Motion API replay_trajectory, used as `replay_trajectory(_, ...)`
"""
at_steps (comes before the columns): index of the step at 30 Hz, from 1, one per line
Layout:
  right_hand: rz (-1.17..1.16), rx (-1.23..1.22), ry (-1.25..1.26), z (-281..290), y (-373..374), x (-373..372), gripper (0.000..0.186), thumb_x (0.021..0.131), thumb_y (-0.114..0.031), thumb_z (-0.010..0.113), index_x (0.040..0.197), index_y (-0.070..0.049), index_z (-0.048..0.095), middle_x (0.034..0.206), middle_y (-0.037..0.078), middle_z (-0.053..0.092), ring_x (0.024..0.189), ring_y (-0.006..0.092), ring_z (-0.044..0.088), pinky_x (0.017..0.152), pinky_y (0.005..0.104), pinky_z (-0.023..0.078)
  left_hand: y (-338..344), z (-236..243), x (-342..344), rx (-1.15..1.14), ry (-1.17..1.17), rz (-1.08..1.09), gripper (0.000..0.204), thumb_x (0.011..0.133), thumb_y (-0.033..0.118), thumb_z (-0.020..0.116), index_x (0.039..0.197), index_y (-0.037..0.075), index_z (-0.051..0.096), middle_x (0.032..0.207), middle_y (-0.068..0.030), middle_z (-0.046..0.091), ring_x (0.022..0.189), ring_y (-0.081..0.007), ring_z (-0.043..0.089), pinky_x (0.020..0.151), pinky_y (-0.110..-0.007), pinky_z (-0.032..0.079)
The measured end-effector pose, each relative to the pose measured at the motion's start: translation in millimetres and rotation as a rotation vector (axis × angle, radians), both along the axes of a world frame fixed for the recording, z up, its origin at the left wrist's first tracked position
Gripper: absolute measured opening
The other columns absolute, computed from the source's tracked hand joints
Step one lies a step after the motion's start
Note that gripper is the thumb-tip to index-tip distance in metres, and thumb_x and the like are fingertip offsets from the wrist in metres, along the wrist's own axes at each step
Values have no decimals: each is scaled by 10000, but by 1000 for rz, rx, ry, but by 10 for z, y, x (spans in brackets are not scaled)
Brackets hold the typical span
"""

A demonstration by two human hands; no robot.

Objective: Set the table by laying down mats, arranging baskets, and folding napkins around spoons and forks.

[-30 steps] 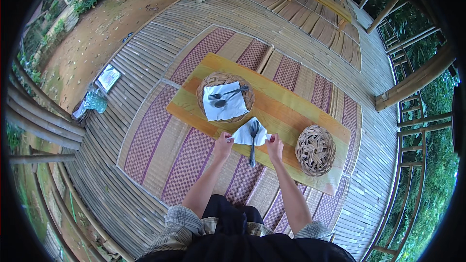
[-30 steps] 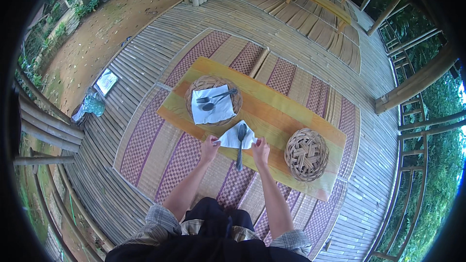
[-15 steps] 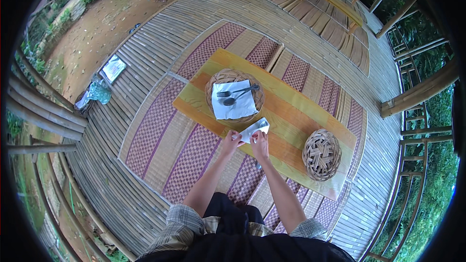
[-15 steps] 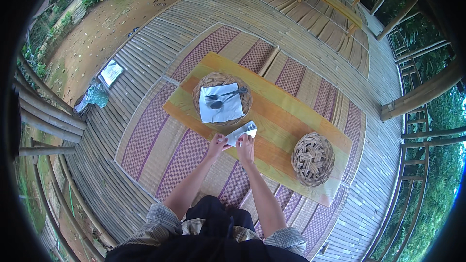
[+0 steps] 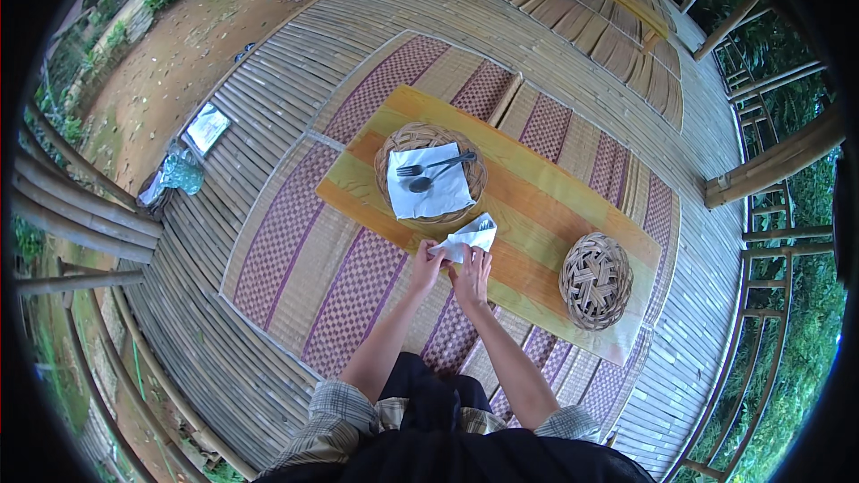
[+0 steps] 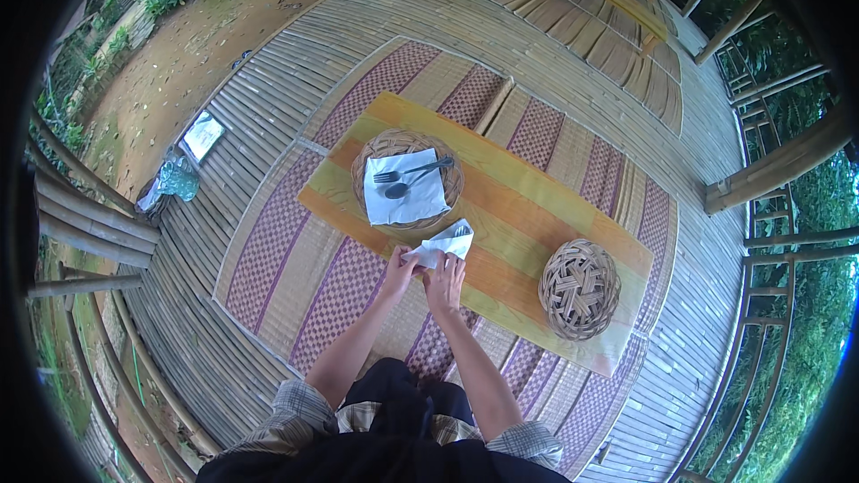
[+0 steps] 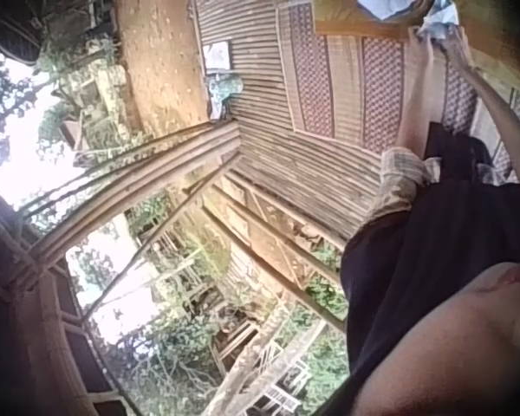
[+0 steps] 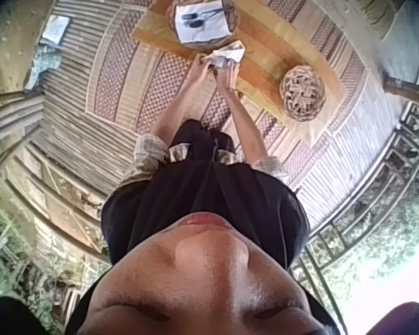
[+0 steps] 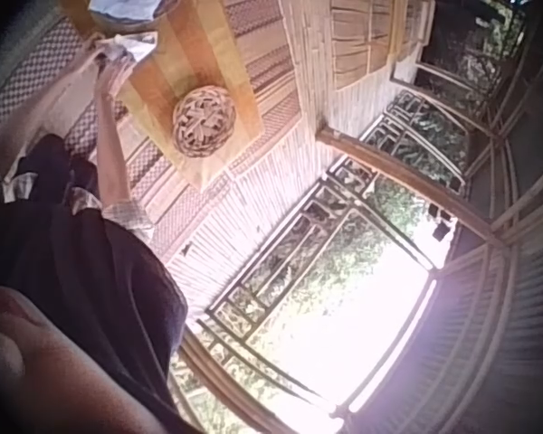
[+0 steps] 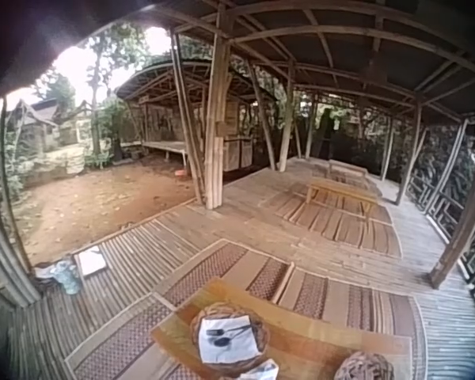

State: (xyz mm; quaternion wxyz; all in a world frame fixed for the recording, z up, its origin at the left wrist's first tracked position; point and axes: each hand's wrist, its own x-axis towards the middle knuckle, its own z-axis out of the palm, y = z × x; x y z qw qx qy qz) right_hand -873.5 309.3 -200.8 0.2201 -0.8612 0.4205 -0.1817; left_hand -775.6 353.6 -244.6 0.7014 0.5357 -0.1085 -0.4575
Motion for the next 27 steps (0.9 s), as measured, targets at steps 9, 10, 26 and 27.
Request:
replay_trajectory(9, -100, -59, 91, -173, -73, 80, 396, 684, -58, 558, 1041, 0, 396, 965, 152, 404, 919, 307, 397, 788, 390, 355, -83, 5, -68, -61, -195, 45, 145, 790, 130, 524, 834, 47, 413, 698, 1, 457, 611, -32, 419, 516, -165, 352)
replay_trajectory(10, -99, -59, 86, -188, -81, 86, 396, 684, -58, 558, 1041, 0, 396, 965, 152, 404, 919, 307, 397, 788, 390, 355, -82, 8, -72, -61, -200, 46, 145, 790, 130, 524, 834, 47, 413, 698, 1, 457, 611, -32, 419, 516, -165, 352)
replay_trajectory(26, -451, 264, -307, -15, -322, -139, 131, 701, -15, 494, 813, 53, 508, 757, 189, 549, 710, 326, 537, 647, 385, 414, -103, 263, -311, 40, -312, -88, 225, 818, 205, 496, 931, 35, 401, 855, -55, 527, 813, -123, 522, 700, -239, 404)
replay_trajectory(27, -505, 330, -338, -10, -338, -157, 135, 707, -43, 506, 796, 58, 508, 725, 194, 556, 677, 327, 545, 627, 386, 414, -108, 257, -328, 109, -369, -109, 242, 824, 219, 482, 961, 39, 395, 899, -65, 530, 826, -144, 534, 708, -261, 409)
